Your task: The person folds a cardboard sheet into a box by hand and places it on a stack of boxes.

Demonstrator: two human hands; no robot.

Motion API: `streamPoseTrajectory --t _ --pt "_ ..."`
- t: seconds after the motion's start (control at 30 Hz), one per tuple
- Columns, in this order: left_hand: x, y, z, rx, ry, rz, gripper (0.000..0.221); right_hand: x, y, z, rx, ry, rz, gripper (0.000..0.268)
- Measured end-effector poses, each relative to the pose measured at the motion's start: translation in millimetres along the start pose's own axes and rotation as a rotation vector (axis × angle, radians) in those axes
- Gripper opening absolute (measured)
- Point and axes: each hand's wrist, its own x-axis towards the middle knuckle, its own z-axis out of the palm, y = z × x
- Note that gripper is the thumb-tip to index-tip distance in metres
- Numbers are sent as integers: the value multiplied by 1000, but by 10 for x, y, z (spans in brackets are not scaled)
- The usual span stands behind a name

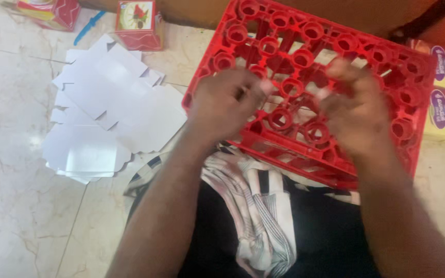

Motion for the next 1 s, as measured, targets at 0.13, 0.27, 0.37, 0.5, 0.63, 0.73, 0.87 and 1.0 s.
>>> streamPoseTrajectory --t 0.13,0.27,0.37,0.5,0.63,0.73,0.87,1.0 --pt "109 -1301 -668 -21 499 -102 21 -341 -139 667 -952 -246 -472 57" --pt "-404 -2243 -624 500 83 -461 53 -454 -106 819 -1043 -124 -634 55" --pt "-397 -2271 -524 632 -336 -662 75 -484 -100 773 -1024 -145 -618 54" --pt "-249 -1868 -392 809 -629 -800 90 -472 -114 752 -1039 -181 -595 57" --pt "-117 -1734 -361 945 -704 -759 93 -477 -91 733 -1036 -197 -604 59" --pt "-116 -1712 -354 962 -730 -736 91 -483 -84 718 -1024 -208 -602 59" --pt "-120 -1902 -274 988 -735 -721 82 -469 -98 730 -1025 -222 -573 61" --pt "-67 -2252 -108 945 -684 -716 63 -467 -123 725 -1003 -203 -587 59"
